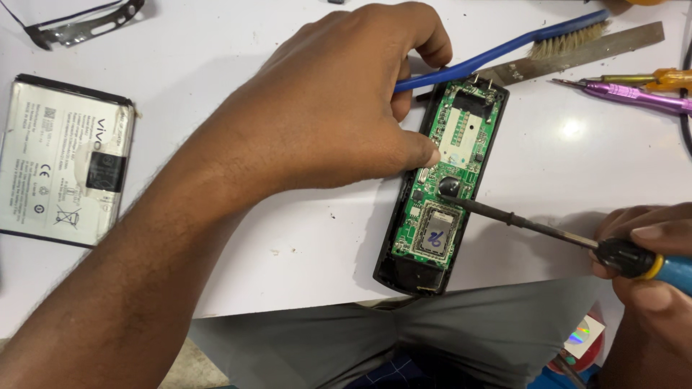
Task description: The person holds an opened phone mainboard on a workbench and solders components on it with a soldering iron, steadying the board with the other hand. They briefly brush the board with a toothbrush, then feed solder wire from a spool while continuing to solder points on the board.
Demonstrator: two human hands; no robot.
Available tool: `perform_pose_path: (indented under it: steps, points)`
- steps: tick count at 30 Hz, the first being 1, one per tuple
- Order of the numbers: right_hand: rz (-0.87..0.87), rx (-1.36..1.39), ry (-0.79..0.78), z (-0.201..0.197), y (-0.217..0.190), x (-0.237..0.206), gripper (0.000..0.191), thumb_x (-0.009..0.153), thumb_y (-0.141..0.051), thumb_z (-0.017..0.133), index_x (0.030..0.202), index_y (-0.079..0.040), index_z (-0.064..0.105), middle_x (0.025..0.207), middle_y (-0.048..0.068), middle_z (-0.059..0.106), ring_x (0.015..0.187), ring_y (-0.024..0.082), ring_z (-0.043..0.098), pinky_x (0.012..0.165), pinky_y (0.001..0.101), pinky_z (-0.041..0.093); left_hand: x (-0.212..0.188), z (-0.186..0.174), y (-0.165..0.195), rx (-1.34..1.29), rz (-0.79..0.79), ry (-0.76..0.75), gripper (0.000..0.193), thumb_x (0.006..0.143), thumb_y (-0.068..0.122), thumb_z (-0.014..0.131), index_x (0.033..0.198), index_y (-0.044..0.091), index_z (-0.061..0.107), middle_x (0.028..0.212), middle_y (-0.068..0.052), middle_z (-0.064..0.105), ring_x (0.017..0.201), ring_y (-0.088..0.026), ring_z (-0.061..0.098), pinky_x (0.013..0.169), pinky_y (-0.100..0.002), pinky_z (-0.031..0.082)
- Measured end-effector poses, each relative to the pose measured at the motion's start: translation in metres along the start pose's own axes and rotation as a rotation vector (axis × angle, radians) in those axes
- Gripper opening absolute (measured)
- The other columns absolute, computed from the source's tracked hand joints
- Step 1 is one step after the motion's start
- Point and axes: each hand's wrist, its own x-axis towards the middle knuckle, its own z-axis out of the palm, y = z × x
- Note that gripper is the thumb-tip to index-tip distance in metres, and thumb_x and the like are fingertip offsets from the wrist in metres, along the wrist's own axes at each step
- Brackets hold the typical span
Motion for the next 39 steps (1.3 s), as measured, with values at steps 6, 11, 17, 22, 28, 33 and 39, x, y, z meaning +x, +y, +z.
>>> perform_pose_path:
  steps: [6, 11, 17, 22, 28, 33, 39]
  points:
    - [-0.014, -0.003, -0.009, -0.003, 0.003, 0.002, 0.044, 0.098, -0.032, 0.059, 0.138, -0.017, 0.048, 0.090, 0.003, 0.068, 0.074, 0.013, 0.069, 0.069, 0.0334, 0.061, 0.000, 0.000, 0.000, 0.000, -0.020, -0.005, 0.060, 0.062, 0.027, 0.089, 0.116, 0.014, 0.067, 0.076, -0.002, 0.070, 0.073, -0.015, 0.069, 0.063, -0.036, 0.054]
    - [-0.012, -0.012, -0.011, -0.006, 0.010, -0.003, 0.044, 0.099, -0.033, 0.059, 0.137, -0.016, 0.048, 0.088, 0.004, 0.066, 0.070, 0.013, 0.069, 0.067, 0.0333, 0.060, -0.002, -0.001, -0.001, -0.014, 0.033, 0.015, 0.057, 0.063, 0.024, 0.088, 0.115, 0.012, 0.067, 0.077, -0.003, 0.070, 0.074, -0.016, 0.069, 0.065, -0.037, 0.055]
    - [-0.004, -0.002, -0.007, -0.007, 0.015, -0.004, 0.044, 0.099, -0.034, 0.059, 0.138, -0.016, 0.048, 0.085, 0.004, 0.067, 0.066, 0.012, 0.069, 0.065, 0.0321, 0.060, -0.002, 0.000, -0.001, -0.016, 0.023, 0.014, 0.057, 0.063, 0.024, 0.088, 0.115, 0.013, 0.067, 0.077, -0.003, 0.070, 0.075, -0.016, 0.069, 0.065, -0.038, 0.055]
    - [-0.022, -0.001, -0.019, -0.005, 0.012, -0.001, 0.043, 0.098, -0.032, 0.059, 0.137, -0.015, 0.049, 0.087, 0.004, 0.066, 0.066, 0.012, 0.069, 0.066, 0.0326, 0.061, -0.001, 0.000, -0.001, -0.013, 0.026, 0.019, 0.056, 0.063, 0.023, 0.087, 0.114, 0.013, 0.067, 0.078, -0.003, 0.069, 0.074, -0.017, 0.069, 0.064, -0.037, 0.055]
    - [-0.008, -0.020, -0.015, 0.000, -0.001, 0.006, 0.043, 0.096, -0.030, 0.059, 0.136, -0.015, 0.050, 0.088, 0.004, 0.065, 0.067, 0.013, 0.069, 0.067, 0.0333, 0.061, -0.003, -0.002, 0.001, -0.002, 0.003, 0.002, 0.055, 0.062, 0.022, 0.087, 0.114, 0.013, 0.068, 0.072, -0.002, 0.069, 0.070, -0.016, 0.068, 0.060, -0.036, 0.052]
    - [-0.014, 0.049, 0.011, -0.001, 0.000, 0.006, 0.040, 0.099, -0.029, 0.058, 0.137, -0.018, 0.051, 0.090, 0.002, 0.065, 0.066, 0.010, 0.069, 0.066, 0.0312, 0.061, -0.001, -0.002, 0.003, -0.001, -0.016, -0.006, 0.056, 0.062, 0.023, 0.088, 0.113, 0.014, 0.068, 0.071, -0.001, 0.067, 0.064, -0.012, 0.070, 0.055, -0.035, 0.050]
    - [-0.090, 0.064, -0.089, -0.016, 0.032, -0.003, 0.040, 0.100, -0.036, 0.058, 0.136, -0.020, 0.051, 0.084, 0.000, 0.069, 0.071, 0.010, 0.070, 0.068, 0.0317, 0.062, -0.002, -0.001, 0.003, 0.000, -0.028, -0.012, 0.056, 0.062, 0.023, 0.088, 0.114, 0.014, 0.068, 0.070, -0.001, 0.067, 0.062, -0.012, 0.070, 0.054, -0.034, 0.049]
